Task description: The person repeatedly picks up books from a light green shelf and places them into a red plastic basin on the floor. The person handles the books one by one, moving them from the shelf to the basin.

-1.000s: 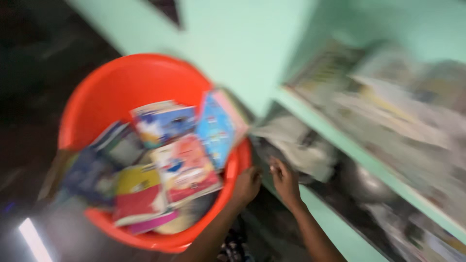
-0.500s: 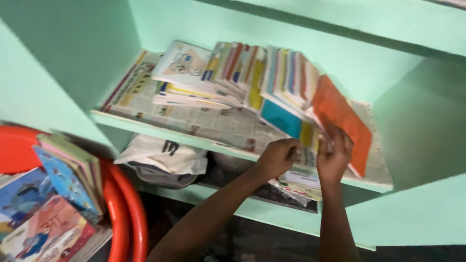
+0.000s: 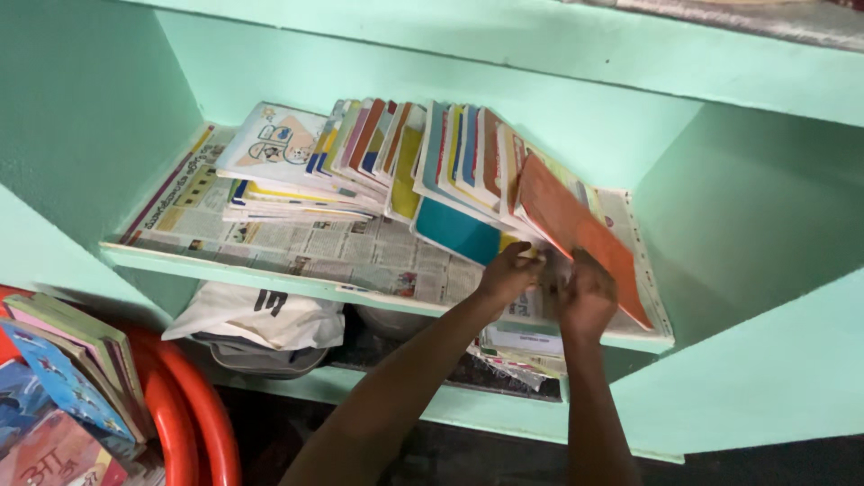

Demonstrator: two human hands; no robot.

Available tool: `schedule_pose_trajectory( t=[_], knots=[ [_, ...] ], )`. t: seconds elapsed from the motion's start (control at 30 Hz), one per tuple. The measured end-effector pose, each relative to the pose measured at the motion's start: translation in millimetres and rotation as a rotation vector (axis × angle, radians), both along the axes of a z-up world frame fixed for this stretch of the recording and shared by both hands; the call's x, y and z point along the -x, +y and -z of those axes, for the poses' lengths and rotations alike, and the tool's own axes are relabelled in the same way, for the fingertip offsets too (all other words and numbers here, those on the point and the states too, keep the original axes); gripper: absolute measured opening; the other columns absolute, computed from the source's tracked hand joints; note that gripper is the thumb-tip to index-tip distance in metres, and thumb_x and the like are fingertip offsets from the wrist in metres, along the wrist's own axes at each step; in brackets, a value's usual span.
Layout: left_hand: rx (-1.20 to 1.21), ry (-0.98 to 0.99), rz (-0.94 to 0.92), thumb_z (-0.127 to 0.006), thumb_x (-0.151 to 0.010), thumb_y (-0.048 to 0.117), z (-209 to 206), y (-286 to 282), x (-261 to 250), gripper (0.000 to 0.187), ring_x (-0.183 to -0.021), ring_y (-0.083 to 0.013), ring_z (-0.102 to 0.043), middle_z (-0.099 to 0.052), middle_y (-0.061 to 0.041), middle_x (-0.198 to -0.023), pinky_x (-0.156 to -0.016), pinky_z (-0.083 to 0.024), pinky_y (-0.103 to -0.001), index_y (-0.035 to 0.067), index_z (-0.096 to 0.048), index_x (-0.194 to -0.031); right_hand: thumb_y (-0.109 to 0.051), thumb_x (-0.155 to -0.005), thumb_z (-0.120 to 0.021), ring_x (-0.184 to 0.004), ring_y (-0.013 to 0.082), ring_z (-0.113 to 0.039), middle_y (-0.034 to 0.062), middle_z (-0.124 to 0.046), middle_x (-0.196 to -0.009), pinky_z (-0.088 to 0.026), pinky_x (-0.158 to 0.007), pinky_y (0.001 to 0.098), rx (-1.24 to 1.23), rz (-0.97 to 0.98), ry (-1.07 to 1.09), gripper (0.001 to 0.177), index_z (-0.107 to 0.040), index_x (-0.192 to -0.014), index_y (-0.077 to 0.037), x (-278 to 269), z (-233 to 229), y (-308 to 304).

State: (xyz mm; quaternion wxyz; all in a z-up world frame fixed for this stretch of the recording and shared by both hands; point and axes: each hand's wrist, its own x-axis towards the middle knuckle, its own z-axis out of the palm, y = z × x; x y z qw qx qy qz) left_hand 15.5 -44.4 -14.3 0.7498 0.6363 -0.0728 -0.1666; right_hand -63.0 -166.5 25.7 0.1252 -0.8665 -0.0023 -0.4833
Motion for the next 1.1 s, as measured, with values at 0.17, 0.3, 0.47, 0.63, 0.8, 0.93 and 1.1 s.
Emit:
schedule_pose_trajectory(
  t=[0.17,0.3,0.47,0.63,0.8,0.93,1.1],
  knots=[
    [0.175,0.001,0.029,-0.062,-0.098,0.037,-18,16,-14,0.072,-0.128,-0.0229,-0.057,-0.055,-0.009,-0.146,-0.096,-0.053,-0.039,0.013,-0.033,-0.159,0.013,-0.09,-0.062,-0.094,0.0337,-0.073,0.017,-0.075,-0.11,-0.059,-0.083,0.0423,-0.04,0.018,-0.184,0.034,-0.074,-0.118,-0.003,23,-59,19],
    [0.261,-0.076,0.083,-0.06,-0.096,0.044,-44,55,-16,0.082,-0.139,-0.025,-0.048,-0.043,-0.009,-0.158,-0.103,-0.047,-0.045,0.019,-0.018,-0.162,0.009,-0.1,-0.063,-0.087,0.027,-0.07,0.0167,-0.073,-0.102,-0.056,-0.078,0.0362,-0.151,-0.092,-0.232,0.022,-0.071,-0.119,0.0,52,-112,43],
    [0.299,-0.216,-0.04,-0.059,-0.1,0.047,-47,125,-8,0.075,-0.139,-0.0206,-0.045,-0.043,-0.004,-0.155,-0.107,-0.042,-0.041,0.017,-0.028,-0.162,-0.004,-0.107,-0.071,-0.075,0.0132,-0.056,0.0117,-0.067,-0.087,-0.047,-0.07,0.0273,-0.469,-0.191,-0.114,0.017,-0.072,-0.123,0.003,64,-140,77],
    [0.563,-0.194,-0.001,-0.061,-0.115,0.032,-22,212,10,0.04,-0.101,-0.019,-0.051,-0.057,-0.005,-0.108,-0.091,-0.044,-0.038,-0.002,-0.054,-0.133,-0.01,-0.111,-0.067,-0.086,0.0068,-0.06,0.0034,-0.07,-0.099,-0.05,-0.08,0.0229,-0.71,-0.563,-0.01,0.021,-0.068,-0.125,0.005,42,-129,118],
    [0.554,-0.134,-0.263,-0.065,-0.097,0.024,-28,329,70,0.034,-0.11,-0.0098,-0.065,-0.07,0.004,-0.119,-0.099,-0.05,-0.031,0.012,-0.063,-0.129,-0.012,-0.106,-0.066,-0.084,0.0064,-0.061,0.0022,-0.07,-0.103,-0.051,-0.077,0.0237,-0.804,-0.77,0.189,0.026,-0.068,-0.128,0.002,11,-108,206],
    [0.594,-0.154,-0.493,-0.067,-0.102,0.022,-1,439,125,0.033,-0.108,-0.0146,-0.064,-0.069,-0.002,-0.118,-0.098,-0.051,-0.034,0.006,-0.063,-0.131,-0.015,-0.107,-0.063,-0.088,0.0079,-0.062,0.002,-0.071,-0.105,-0.051,-0.08,0.0262,-0.852,-0.98,0.511,0.026,-0.068,-0.127,0.0,1,-82,312],
    [0.639,-0.102,-0.779,-0.064,-0.1,0.02,42,582,211,0.032,-0.104,-0.0168,-0.069,-0.074,-0.003,-0.115,-0.093,-0.056,-0.036,0.007,-0.065,-0.129,-0.014,-0.098,-0.063,-0.094,0.0112,-0.065,0.0042,-0.073,-0.109,-0.053,-0.083,0.0309,-0.651,-1.171,0.95,0.042,-0.056,-0.138,-0.004,26,-24,459]
  ],
)
